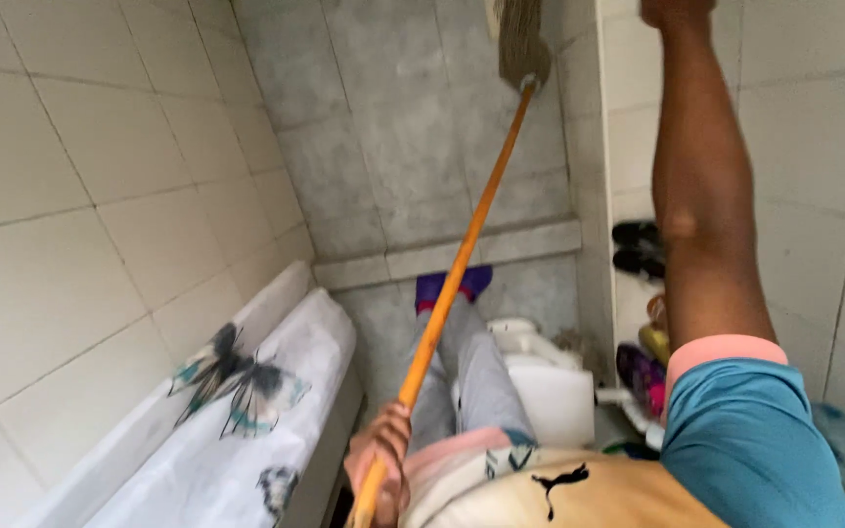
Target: Mopping the bathroom floor with a wet mop.
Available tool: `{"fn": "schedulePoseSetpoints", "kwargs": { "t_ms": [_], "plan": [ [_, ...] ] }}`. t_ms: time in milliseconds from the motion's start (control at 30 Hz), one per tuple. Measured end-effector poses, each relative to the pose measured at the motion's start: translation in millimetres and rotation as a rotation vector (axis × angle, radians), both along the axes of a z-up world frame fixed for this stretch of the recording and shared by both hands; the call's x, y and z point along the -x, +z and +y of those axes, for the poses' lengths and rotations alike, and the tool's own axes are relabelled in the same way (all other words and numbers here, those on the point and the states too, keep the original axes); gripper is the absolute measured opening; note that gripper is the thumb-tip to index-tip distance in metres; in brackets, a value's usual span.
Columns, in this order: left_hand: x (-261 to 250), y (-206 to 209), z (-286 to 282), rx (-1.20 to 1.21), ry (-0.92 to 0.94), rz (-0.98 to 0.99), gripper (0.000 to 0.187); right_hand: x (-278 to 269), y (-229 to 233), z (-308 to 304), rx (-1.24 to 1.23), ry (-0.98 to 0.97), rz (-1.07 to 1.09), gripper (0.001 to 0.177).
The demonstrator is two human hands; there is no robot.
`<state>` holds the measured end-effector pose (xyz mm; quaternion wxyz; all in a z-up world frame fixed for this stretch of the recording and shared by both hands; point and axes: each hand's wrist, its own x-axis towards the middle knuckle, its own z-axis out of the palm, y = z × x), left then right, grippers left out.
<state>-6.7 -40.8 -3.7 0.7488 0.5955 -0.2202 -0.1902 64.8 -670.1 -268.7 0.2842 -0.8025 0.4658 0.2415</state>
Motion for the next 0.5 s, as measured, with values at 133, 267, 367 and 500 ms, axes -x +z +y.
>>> {"fn": "schedulePoseSetpoints", "kwargs": {
  "t_ms": [133, 267, 367, 500],
  "plan": [
    [3.2, 16.8, 3.0, -0.007, 0.062, 0.168, 0.044, 14.6, -37.0, 112.9, -0.112, 0.031, 0.051, 0.118],
    [7.0, 32.0, 24.3, -0.070, -0.025, 0.138, 0.042, 53.8, -104.9, 297.6, -0.471, -0.405, -0.080, 0.129],
    [2.8, 55.3, 37.6, -0.133, -0.042, 0.173, 0.038, 146.4, -240.0, 395.6, -0.172, -0.201, -0.188, 0.087],
    [17.8, 39.4, 74.5, -0.005, -0.064, 0.165, 0.035, 177.8, -201.6, 425.4, -0.431, -0.626, -0.269, 0.063]
  ]
}}
